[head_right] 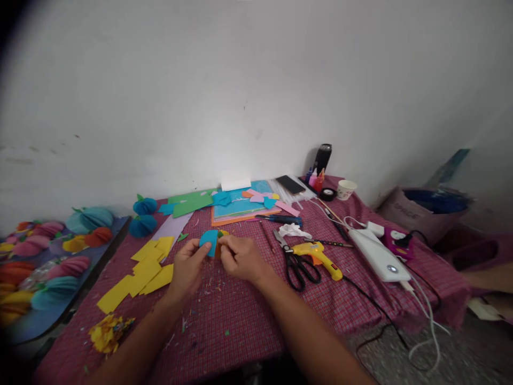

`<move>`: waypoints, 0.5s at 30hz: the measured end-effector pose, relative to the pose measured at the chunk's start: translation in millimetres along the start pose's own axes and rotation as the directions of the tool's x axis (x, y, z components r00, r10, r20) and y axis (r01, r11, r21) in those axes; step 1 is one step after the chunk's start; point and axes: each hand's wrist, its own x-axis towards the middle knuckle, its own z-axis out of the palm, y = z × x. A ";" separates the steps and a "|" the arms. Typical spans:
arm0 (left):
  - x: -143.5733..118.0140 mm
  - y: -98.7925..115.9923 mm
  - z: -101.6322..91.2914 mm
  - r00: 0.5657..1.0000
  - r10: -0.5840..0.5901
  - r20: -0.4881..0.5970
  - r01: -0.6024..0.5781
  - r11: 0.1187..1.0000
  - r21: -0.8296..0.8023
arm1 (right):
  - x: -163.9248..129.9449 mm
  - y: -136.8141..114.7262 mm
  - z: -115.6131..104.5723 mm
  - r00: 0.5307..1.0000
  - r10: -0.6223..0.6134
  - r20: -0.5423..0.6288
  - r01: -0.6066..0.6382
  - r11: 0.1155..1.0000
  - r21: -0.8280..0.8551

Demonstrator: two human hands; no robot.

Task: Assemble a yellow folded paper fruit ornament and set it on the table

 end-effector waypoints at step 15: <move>2.8 4.1 -3.0 1.000 -0.003 0.031 0.000 0.996 0.090 | 6.0 -1.9 -0.3 0.971 0.217 -0.102 -0.211 0.975 0.068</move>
